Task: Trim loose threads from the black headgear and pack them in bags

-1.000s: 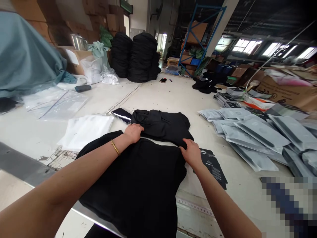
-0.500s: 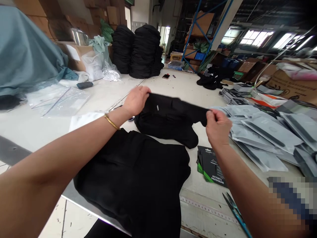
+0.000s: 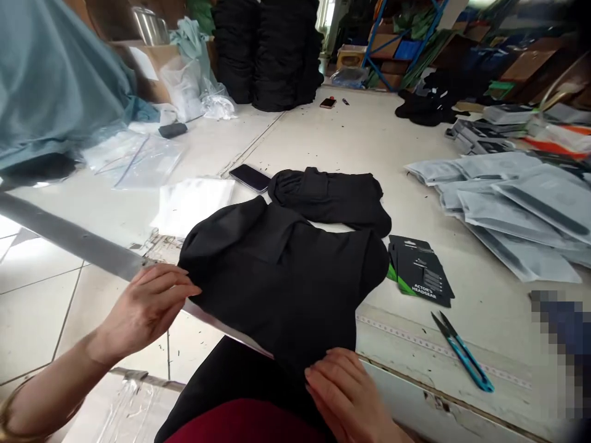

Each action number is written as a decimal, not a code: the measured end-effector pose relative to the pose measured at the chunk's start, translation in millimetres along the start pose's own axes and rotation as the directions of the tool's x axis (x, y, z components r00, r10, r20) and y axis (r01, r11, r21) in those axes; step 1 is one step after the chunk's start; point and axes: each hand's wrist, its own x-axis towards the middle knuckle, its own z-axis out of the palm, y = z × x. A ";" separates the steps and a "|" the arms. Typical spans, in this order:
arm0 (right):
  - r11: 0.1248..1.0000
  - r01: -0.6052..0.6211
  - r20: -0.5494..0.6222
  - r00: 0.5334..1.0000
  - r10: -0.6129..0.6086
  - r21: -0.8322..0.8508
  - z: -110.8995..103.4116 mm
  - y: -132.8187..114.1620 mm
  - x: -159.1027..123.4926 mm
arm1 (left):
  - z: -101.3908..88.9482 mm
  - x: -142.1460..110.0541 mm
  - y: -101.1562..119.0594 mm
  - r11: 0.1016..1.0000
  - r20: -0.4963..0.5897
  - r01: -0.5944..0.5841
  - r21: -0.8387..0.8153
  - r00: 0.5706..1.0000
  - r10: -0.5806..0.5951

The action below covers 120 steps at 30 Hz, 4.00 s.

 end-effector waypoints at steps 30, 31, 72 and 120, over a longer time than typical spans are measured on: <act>0.694 -0.697 -0.085 0.714 0.695 -0.179 76.4 110.0 131.9 | 111.6 178.6 1.7 0.359 0.186 0.394 -0.846 0.850 -0.493; 0.705 -0.687 -0.089 0.724 0.684 -0.177 76.0 109.8 130.6 | 109.0 177.9 3.6 0.382 0.186 0.383 -0.841 0.868 -0.460; 0.766 -0.634 -0.185 0.770 0.610 -0.110 78.3 109.9 126.5 | 107.6 172.4 6.6 0.376 0.273 0.352 -0.857 0.930 -0.247; 0.814 -0.533 -0.128 0.813 0.568 0.230 7.3 -10.6 -47.0 | 41.2 -1.1 45.5 0.979 0.046 0.054 -0.198 0.998 -0.045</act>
